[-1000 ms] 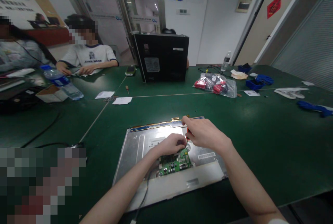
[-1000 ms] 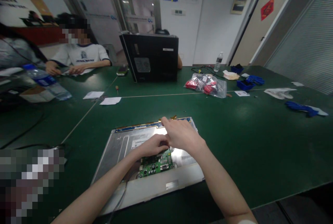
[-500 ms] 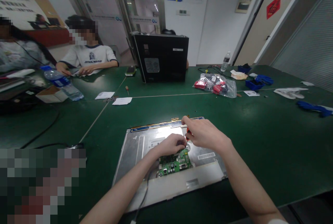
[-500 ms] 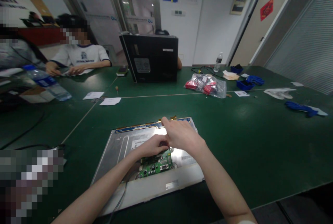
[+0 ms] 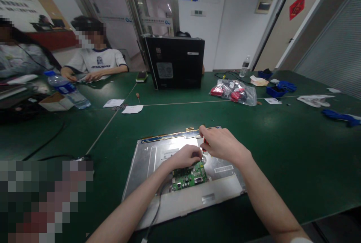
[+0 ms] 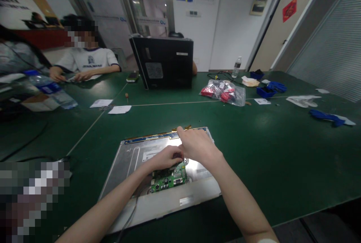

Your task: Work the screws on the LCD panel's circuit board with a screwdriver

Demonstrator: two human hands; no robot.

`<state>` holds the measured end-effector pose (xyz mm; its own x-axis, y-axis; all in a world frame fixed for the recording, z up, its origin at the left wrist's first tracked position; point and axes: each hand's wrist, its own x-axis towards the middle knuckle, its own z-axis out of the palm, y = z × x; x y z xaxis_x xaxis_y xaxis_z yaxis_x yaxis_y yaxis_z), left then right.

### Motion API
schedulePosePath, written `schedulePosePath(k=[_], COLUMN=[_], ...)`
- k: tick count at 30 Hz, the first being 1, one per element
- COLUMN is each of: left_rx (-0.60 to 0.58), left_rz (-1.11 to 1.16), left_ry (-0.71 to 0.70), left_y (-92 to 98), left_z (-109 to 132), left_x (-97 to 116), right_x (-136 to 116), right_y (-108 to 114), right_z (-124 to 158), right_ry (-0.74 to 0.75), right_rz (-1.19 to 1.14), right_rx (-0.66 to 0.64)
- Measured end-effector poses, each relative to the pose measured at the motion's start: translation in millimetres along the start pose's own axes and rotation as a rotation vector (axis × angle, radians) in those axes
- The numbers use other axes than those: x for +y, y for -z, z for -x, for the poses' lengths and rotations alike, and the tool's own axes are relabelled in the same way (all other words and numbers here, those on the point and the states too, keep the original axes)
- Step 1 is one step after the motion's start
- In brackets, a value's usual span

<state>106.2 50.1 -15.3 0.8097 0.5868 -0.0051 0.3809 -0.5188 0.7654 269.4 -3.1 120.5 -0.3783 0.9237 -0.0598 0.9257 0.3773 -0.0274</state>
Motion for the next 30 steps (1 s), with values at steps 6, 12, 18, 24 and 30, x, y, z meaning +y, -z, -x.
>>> schedulePosePath(k=[6, 12, 18, 24, 30], left_rx=[-0.009, -0.012, -0.011, -0.010, -0.008], left_rz=[0.011, 0.003, 0.003, 0.018, -0.015], left_ry=[-0.016, -0.009, -0.003, -0.023, -0.001], left_y=[-0.4, -0.8, 0.3, 0.2, -0.2], left_z=[-2.0, -2.7, -0.6, -2.1, -2.6], left_x=[-2.9, -4.8, -0.4, -1.4, -1.4], right_x=[-1.5, 0.6, -1.1, -2.4, -0.9], right_y=[3.4, 2.4, -1.5, 2.5, 5.5], right_z=[2.3, 5.0, -3.0, 0.3, 9.9], right_ry=[0.042, 0.092, -0.009, -0.001, 0.103], right_rz=[-0.031, -0.052, 0.032, 0.041, -0.066], right_rx=[0.006, 0.010, 0.033, 0.010, -0.008])
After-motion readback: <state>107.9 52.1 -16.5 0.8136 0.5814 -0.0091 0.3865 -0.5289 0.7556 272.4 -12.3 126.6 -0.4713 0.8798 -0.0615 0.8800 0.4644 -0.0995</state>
